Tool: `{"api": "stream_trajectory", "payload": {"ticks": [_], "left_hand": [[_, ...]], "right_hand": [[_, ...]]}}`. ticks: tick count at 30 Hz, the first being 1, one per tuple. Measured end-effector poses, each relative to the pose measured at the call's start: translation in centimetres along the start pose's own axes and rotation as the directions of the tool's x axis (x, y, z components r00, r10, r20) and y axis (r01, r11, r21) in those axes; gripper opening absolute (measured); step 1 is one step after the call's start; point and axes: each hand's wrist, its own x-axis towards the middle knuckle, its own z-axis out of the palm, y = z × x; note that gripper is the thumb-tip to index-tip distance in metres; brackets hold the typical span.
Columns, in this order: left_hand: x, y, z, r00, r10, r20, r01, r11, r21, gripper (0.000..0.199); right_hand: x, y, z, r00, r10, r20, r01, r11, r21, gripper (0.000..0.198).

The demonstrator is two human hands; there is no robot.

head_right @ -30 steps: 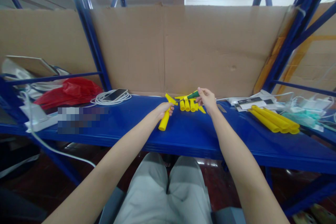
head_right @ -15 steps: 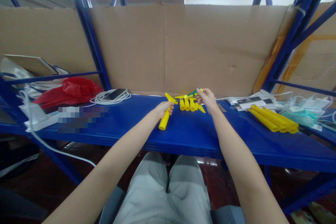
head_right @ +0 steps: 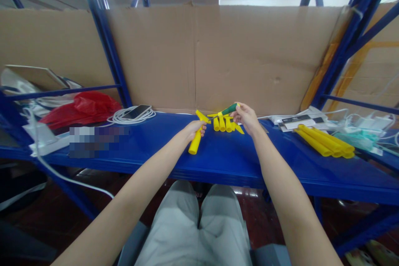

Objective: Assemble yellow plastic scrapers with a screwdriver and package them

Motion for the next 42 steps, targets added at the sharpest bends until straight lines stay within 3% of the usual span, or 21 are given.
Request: {"api": "stream_trajectory", "payload": {"ticks": [14, 26, 33, 42], "left_hand": [[0.1, 0.0, 0.1, 1.0, 0.004, -0.01, -0.004, 1.0, 0.006, 0.009], [-0.3, 0.3, 0.1, 1.0, 0.008, -0.021, -0.007, 1.0, 0.02, 0.008], [-0.7, 0.6, 0.1, 1.0, 0.021, 0.007, -0.022, 0.999, 0.043, 0.012], [-1.1, 0.7, 0.1, 0.999, 0.032, 0.004, -0.032, 0.999, 0.044, 0.011]], "right_hand": [[0.4, 0.8, 0.3, 0.982, -0.071, -0.175, 0.045, 0.988, -0.146, 0.051], [0.0, 0.3, 0.0, 1.0, -0.019, 0.006, 0.019, 0.998, -0.055, 0.044], [0.3, 0.7, 0.1, 0.99, -0.03, -0.14, 0.018, 0.996, -0.09, 0.049], [0.3, 0.9, 0.0, 0.985, -0.018, -0.172, 0.003, 0.996, -0.091, 0.053]]}}
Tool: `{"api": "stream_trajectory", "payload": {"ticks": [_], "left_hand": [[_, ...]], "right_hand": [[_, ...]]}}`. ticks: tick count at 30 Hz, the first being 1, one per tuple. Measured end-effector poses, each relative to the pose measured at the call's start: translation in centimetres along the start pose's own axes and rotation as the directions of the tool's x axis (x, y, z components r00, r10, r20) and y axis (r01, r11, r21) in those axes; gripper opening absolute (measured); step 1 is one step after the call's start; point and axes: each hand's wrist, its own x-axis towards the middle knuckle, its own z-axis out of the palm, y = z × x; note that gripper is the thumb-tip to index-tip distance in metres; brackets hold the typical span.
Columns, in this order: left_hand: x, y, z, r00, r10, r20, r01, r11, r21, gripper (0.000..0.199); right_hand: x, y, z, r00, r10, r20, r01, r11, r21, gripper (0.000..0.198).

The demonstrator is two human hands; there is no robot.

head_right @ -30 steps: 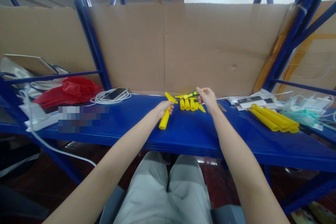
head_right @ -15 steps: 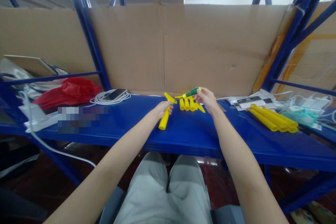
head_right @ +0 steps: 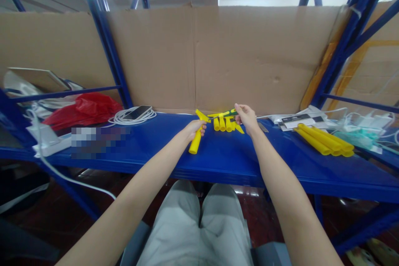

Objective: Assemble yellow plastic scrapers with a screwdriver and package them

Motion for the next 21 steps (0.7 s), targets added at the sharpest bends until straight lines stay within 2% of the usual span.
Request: {"api": "stream_trajectory", "payload": {"ticks": [7, 10, 12, 16, 21], "left_hand": [[-0.5, 0.3, 0.2, 0.999, 0.0, -0.041, 0.002, 1.0, 0.027, 0.011], [-0.6, 0.4, 0.2, 0.999, -0.006, -0.05, 0.008, 0.999, 0.031, 0.013], [-0.6, 0.4, 0.2, 0.999, -0.004, -0.046, 0.006, 1.0, 0.024, 0.013], [-0.5, 0.3, 0.1, 0.999, -0.002, -0.049, 0.003, 1.0, 0.016, 0.012], [-0.5, 0.3, 0.1, 0.999, -0.001, -0.042, 0.003, 1.0, 0.025, 0.013]], "right_hand": [[-0.2, -0.6, -0.3, 0.982, 0.01, 0.189, -0.038, 0.989, 0.144, 0.045], [-0.2, -0.6, -0.3, 0.973, -0.011, 0.229, -0.023, 0.989, 0.145, 0.042], [-0.1, -0.4, -0.3, 0.98, -0.026, 0.199, 0.004, 0.994, 0.113, 0.041], [0.1, 0.3, -0.1, 0.998, -0.039, 0.049, 0.038, 0.999, 0.023, 0.046], [0.2, 0.6, 0.2, 0.999, 0.031, -0.028, -0.031, 1.0, 0.006, 0.05]]}}
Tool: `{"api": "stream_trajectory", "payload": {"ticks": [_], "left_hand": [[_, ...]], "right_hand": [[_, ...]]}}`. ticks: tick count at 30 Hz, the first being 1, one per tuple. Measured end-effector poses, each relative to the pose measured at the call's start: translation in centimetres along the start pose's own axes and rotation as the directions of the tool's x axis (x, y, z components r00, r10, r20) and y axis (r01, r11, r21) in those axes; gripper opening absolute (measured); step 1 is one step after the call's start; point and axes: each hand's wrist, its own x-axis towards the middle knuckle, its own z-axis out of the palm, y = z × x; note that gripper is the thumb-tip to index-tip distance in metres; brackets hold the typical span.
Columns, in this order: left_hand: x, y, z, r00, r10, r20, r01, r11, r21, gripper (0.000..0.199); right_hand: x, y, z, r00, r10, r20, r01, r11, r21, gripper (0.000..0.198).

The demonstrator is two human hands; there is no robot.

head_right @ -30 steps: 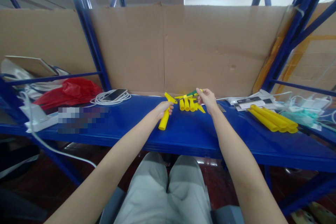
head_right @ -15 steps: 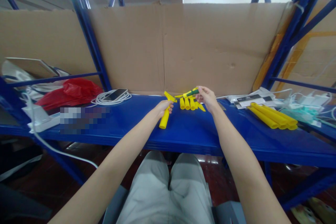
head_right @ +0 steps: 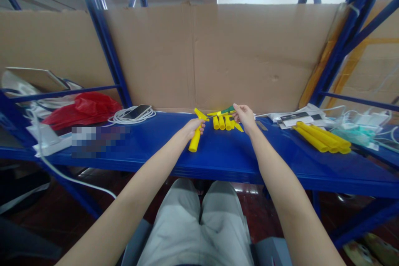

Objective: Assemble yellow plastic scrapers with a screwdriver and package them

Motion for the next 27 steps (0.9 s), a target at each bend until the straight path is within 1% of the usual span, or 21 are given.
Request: {"api": "stream_trajectory", "payload": {"ticks": [3, 5, 8, 13, 16, 20, 23, 27], "left_hand": [[-0.05, 0.01, 0.01, 1.0, 0.004, -0.002, -0.004, 1.0, 0.005, 0.012], [-0.07, 0.02, 0.02, 1.0, 0.008, -0.006, -0.008, 1.0, 0.005, 0.012], [-0.07, 0.02, 0.03, 1.0, 0.013, -0.017, -0.013, 1.0, 0.003, 0.012], [-0.05, 0.05, 0.03, 1.0, 0.008, -0.022, -0.008, 1.0, -0.004, 0.013], [-0.09, 0.07, 0.03, 1.0, 0.004, -0.03, -0.004, 1.0, -0.006, 0.015], [-0.07, 0.07, 0.01, 0.999, 0.003, -0.032, -0.004, 1.0, -0.01, 0.018], [0.01, 0.03, -0.01, 0.999, 0.002, -0.034, -0.003, 1.0, -0.013, 0.017], [0.12, -0.06, -0.05, 1.0, 0.006, -0.024, -0.006, 1.0, -0.02, 0.015]], "right_hand": [[-0.09, -0.06, 0.04, 1.0, -0.009, -0.015, 0.009, 1.0, -0.014, 0.05], [-0.17, -0.11, -0.03, 1.0, -0.021, 0.002, 0.021, 0.999, -0.038, 0.05], [-0.22, -0.13, -0.21, 0.998, -0.024, 0.059, 0.027, 0.999, -0.038, 0.049], [-0.16, -0.21, -0.41, 0.992, -0.017, 0.125, 0.01, 0.998, 0.058, 0.045], [-0.24, -0.43, -0.48, 0.982, -0.008, 0.191, -0.013, 0.994, 0.106, 0.042], [-0.38, -0.62, -0.46, 0.964, -0.015, 0.264, -0.017, 0.993, 0.116, 0.042], [-0.33, -0.44, -0.33, 0.969, -0.028, 0.247, 0.005, 0.995, 0.095, 0.044], [-0.22, -0.13, -0.09, 0.994, -0.043, 0.105, 0.039, 0.998, 0.039, 0.048]]}}
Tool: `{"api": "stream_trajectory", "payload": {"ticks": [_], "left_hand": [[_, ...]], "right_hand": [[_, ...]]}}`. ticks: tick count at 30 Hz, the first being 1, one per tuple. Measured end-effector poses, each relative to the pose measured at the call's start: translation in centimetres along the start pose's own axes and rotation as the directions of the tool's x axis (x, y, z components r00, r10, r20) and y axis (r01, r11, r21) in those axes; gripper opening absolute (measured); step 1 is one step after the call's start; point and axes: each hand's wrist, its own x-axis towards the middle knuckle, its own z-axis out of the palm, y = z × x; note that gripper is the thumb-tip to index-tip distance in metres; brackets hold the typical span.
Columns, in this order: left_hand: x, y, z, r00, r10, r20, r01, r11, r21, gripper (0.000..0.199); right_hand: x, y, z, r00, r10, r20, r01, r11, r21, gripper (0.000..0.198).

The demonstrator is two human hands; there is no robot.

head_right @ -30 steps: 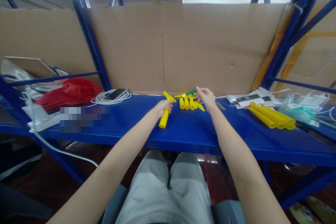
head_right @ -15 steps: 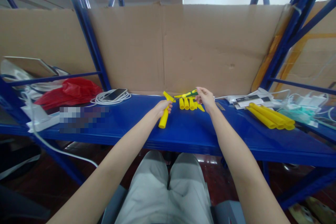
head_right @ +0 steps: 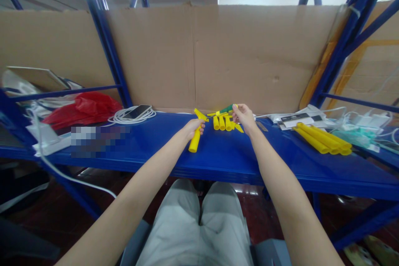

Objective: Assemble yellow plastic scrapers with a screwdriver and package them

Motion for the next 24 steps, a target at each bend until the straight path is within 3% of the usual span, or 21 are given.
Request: {"api": "stream_trajectory", "payload": {"ticks": [9, 14, 20, 24], "left_hand": [[0.2, -0.1, 0.0, 1.0, 0.008, 0.022, -0.008, 1.0, 0.003, 0.012], [0.3, -0.1, -0.1, 1.0, -0.002, 0.013, 0.002, 1.0, -0.002, 0.008], [0.1, 0.0, 0.0, 1.0, -0.004, 0.006, 0.004, 1.0, 0.004, 0.011], [0.0, 0.0, 0.0, 1.0, -0.002, -0.003, 0.002, 1.0, 0.006, 0.011]], "right_hand": [[0.0, -0.1, 0.1, 0.996, -0.005, -0.088, -0.001, 0.997, -0.074, 0.05], [0.0, -0.1, -0.1, 0.999, 0.021, -0.043, -0.024, 0.998, -0.056, 0.047], [-0.5, -1.0, 0.0, 0.991, 0.037, 0.126, -0.046, 0.997, 0.066, 0.044], [-0.4, -0.9, 0.1, 0.994, 0.051, 0.1, -0.055, 0.998, 0.037, 0.048]]}}
